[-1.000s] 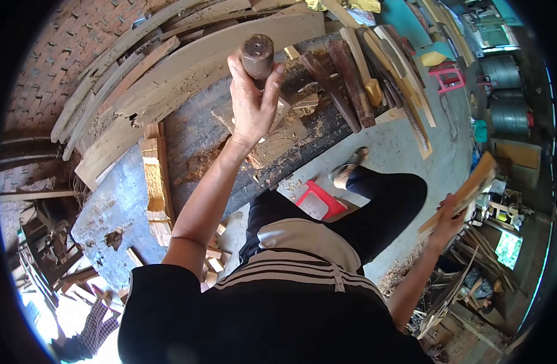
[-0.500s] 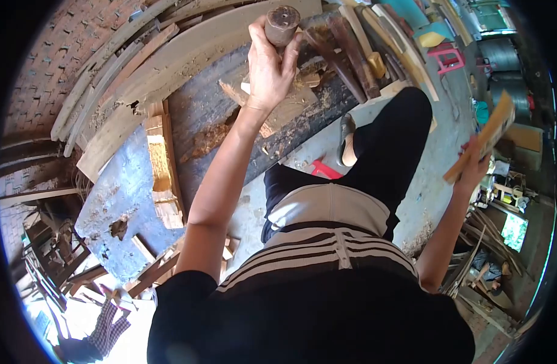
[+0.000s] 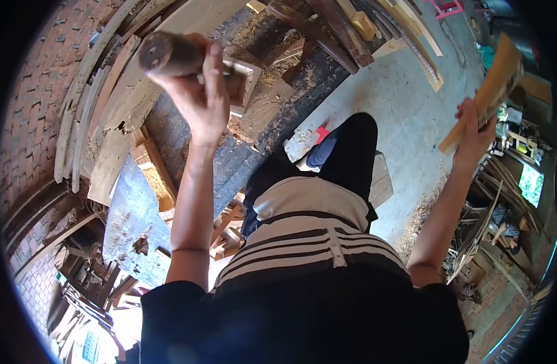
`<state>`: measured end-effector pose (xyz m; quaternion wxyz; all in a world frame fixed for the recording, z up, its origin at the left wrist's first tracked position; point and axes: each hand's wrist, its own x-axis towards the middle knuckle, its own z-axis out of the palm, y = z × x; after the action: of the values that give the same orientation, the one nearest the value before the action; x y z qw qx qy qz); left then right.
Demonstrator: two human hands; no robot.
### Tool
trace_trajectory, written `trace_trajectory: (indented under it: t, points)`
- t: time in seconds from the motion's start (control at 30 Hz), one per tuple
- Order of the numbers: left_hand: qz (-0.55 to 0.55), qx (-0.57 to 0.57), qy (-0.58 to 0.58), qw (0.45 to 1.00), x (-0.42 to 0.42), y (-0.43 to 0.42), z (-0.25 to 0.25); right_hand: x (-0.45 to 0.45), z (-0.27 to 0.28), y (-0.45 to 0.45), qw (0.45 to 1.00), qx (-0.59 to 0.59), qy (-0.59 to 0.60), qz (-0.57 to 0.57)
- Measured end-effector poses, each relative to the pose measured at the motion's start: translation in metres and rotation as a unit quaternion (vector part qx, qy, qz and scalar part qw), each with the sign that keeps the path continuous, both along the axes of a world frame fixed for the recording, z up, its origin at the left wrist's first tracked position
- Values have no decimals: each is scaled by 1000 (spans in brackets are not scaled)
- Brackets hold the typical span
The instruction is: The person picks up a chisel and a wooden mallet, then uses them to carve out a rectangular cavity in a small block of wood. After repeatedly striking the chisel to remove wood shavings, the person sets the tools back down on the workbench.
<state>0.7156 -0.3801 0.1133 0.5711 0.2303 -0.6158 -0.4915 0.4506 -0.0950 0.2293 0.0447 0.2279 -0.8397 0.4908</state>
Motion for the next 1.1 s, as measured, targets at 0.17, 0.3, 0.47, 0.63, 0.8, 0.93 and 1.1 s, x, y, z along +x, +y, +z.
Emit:
trace_trajectory:
  t: [0.17, 0.3, 0.47, 0.63, 0.8, 0.93, 1.1]
  points:
    - [-14, -11, 11, 1000, -10, -5, 4, 2, -22, 45, 996, -22, -53, -67]
    - [-24, -4, -32, 999, -12, -6, 5, 22, -38, 70, 982, -71, -102, -142]
    - [-42, -6, -27, 999, -13, 0, 6, 30, -47, 80, 966, -95, -142, -196]
    - [-21, -26, -31, 999, -13, 10, 9, 28, -53, 92, 962, -97, -165, -192]
    - [-35, -8, -21, 999, -9, 9, 4, 36, -57, 93, 957, -117, -171, -203]
    - [-29, 1, -24, 999, -9, 13, 10, 41, -65, 98, 959, -113, -184, -185]
    - [-19, 2, -38, 999, -3, 1, 3, 42, -78, 89, 953, -137, -220, -157]
